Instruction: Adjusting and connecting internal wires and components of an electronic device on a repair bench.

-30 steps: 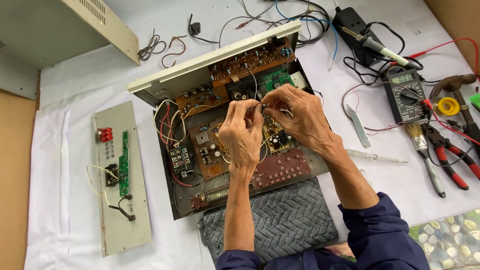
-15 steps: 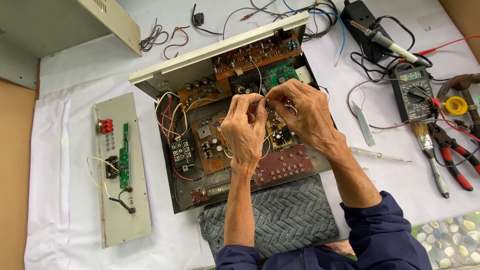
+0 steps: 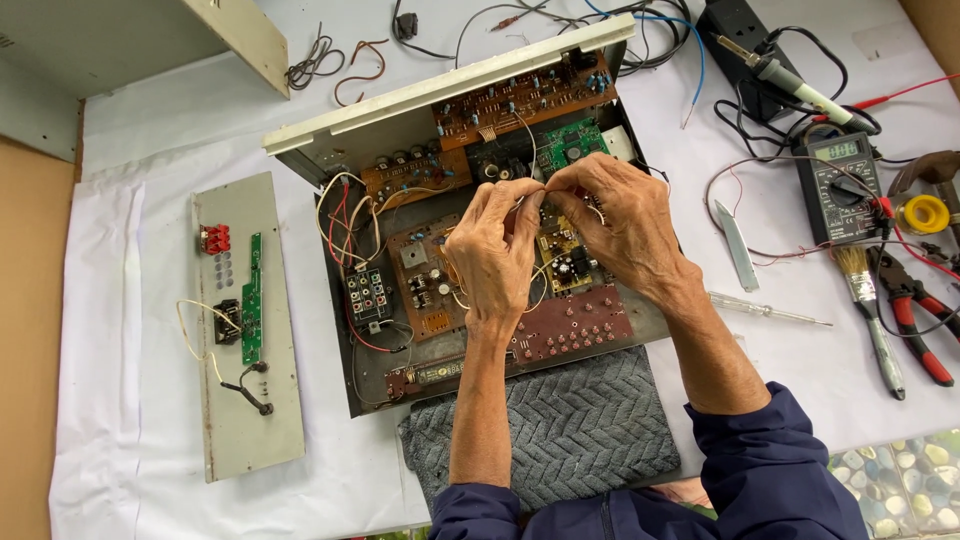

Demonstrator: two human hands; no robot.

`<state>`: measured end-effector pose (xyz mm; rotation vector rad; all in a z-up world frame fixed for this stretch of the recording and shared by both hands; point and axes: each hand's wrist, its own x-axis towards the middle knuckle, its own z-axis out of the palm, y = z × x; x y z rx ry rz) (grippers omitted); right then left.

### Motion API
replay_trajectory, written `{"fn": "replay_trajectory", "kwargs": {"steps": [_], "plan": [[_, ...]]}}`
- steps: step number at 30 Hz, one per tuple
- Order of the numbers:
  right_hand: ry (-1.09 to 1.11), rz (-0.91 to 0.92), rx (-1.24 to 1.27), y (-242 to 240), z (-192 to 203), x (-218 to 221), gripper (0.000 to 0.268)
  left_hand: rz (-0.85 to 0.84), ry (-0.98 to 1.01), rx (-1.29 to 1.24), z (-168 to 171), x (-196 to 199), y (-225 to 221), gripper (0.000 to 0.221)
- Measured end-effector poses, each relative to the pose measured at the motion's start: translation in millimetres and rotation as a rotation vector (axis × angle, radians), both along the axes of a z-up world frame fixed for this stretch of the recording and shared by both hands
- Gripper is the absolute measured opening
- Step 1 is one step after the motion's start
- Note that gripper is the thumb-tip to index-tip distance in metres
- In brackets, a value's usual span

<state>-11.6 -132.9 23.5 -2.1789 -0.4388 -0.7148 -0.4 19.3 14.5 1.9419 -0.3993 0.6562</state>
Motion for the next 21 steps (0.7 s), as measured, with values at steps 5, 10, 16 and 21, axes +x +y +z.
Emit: {"fn": "replay_trajectory", "kwargs": {"steps": [5, 10, 16, 21], "plan": [[0.017, 0.004, 0.022, -5.4, 4.2, -2.2, 0.003, -0.009, 0.016, -0.025, -1.7, 0.6, -0.1, 0.005], [-0.016, 0.028, 0.124, -4.7, 11.3, -6.3, 0.005, 0.029, 0.0, -0.074, 1.0, 1.4, -0.1, 0.009], [-0.061, 0.033, 0.034, -6.5, -8.4, 2.5, 0.029, 0.02, 0.023, -0.127, -0.9, 2.5, 0.7, 0.009], [-0.122, 0.027, 0.004, -1.1, -5.3, 2.8, 0.019, -0.033, 0.049, -0.174, 2.7, 2.2, 1.2, 0.007]]}}
